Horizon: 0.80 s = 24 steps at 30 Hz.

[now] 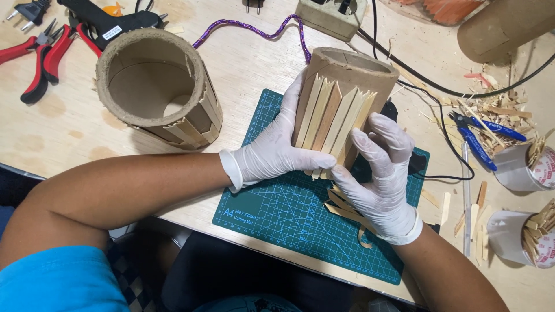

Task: Gluing wooden sticks onto a cardboard tube using a hot glue gun.

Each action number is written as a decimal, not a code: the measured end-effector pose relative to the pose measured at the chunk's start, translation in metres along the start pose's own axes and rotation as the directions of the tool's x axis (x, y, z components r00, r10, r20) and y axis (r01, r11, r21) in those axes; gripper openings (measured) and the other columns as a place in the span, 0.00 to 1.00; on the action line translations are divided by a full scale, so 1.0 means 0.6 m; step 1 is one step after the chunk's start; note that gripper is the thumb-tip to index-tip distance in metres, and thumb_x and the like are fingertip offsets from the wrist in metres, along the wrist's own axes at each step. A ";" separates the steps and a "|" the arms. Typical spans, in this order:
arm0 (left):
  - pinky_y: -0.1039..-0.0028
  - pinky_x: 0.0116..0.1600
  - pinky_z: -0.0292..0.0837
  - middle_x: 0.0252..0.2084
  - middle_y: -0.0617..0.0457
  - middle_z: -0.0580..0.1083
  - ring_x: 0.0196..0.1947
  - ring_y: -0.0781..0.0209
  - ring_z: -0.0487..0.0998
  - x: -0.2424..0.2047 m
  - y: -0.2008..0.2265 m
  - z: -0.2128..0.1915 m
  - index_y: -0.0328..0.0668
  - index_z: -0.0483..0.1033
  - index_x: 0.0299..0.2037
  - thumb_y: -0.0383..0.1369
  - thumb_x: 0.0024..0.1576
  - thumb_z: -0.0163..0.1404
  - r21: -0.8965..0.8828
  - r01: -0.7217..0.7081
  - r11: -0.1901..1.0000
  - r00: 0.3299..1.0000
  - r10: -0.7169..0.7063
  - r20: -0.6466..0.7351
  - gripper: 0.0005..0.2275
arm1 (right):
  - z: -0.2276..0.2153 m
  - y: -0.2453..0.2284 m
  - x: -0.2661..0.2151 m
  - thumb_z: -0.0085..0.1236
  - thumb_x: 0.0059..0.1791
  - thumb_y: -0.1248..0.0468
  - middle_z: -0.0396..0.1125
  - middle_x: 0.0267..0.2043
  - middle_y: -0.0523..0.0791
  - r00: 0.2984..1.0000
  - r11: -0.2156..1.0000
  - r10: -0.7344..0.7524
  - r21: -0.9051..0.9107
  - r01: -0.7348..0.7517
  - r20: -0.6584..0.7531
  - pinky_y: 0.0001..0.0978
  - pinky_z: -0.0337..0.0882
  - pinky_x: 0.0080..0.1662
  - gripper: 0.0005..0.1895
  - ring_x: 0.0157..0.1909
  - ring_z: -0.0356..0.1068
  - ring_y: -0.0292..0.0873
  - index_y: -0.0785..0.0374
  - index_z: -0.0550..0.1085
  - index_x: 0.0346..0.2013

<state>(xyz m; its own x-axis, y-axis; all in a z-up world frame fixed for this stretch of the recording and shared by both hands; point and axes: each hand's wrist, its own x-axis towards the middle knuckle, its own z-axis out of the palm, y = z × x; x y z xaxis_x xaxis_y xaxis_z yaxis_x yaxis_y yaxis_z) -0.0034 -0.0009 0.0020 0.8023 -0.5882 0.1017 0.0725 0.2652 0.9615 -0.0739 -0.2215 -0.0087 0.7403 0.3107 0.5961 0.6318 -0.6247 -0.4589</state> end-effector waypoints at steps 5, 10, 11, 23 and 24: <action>0.57 0.69 0.70 0.73 0.42 0.55 0.69 0.48 0.65 0.002 -0.003 0.001 0.53 0.25 0.74 0.42 0.45 0.64 0.015 -0.004 1.000 1.000 0.005 -0.005 0.56 | -0.002 0.006 0.005 0.67 0.55 0.64 0.47 0.73 0.51 0.999 0.999 -0.034 -0.023 0.034 0.003 0.50 0.66 0.76 0.32 0.80 0.49 0.54 0.55 0.62 0.71; 0.56 0.75 0.60 0.75 0.41 0.51 0.73 0.48 0.58 0.000 -0.009 -0.001 0.50 0.23 0.74 0.43 0.47 0.63 0.007 -0.076 0.997 0.997 0.076 0.012 0.57 | -0.003 0.003 0.010 0.60 0.58 0.58 0.49 0.74 0.51 0.997 0.997 -0.069 -0.038 0.068 -0.025 0.52 0.60 0.79 0.28 0.79 0.50 0.52 0.57 0.62 0.70; 0.54 0.75 0.58 0.74 0.40 0.49 0.73 0.46 0.57 0.000 -0.007 -0.003 0.50 0.22 0.74 0.47 0.48 0.60 0.033 -0.065 0.997 0.998 0.064 0.029 0.55 | -0.004 0.004 0.006 0.56 0.58 0.55 0.51 0.73 0.52 0.998 0.999 -0.047 -0.008 0.047 -0.039 0.53 0.60 0.78 0.27 0.78 0.52 0.53 0.56 0.61 0.70; 0.53 0.78 0.42 0.77 0.37 0.41 0.78 0.41 0.45 -0.005 -0.019 -0.008 0.47 0.22 0.75 0.49 0.54 0.56 0.150 -0.134 0.979 0.991 0.130 0.041 0.52 | 0.003 0.009 0.008 0.57 0.55 0.57 0.49 0.72 0.54 0.999 1.000 0.007 0.027 -0.006 -0.052 0.53 0.64 0.70 0.24 0.75 0.53 0.59 0.57 0.67 0.65; 0.51 0.79 0.36 0.77 0.36 0.41 0.79 0.38 0.40 -0.005 -0.020 -0.008 0.47 0.23 0.76 0.44 0.53 0.60 0.153 -0.108 0.982 0.994 0.104 0.031 0.54 | 0.006 0.011 0.008 0.60 0.52 0.57 0.50 0.71 0.54 0.997 0.999 0.028 0.034 -0.025 -0.074 0.53 0.65 0.64 0.24 0.71 0.56 0.62 0.59 0.70 0.62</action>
<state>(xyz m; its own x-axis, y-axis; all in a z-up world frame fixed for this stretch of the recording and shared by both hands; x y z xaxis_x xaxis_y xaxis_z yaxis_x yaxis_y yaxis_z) -0.0039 0.0016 -0.0109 0.7865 -0.5809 0.2096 -0.1061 0.2072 0.9725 -0.0654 -0.2218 -0.0113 0.7386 0.2397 0.6300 0.6202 -0.6080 -0.4957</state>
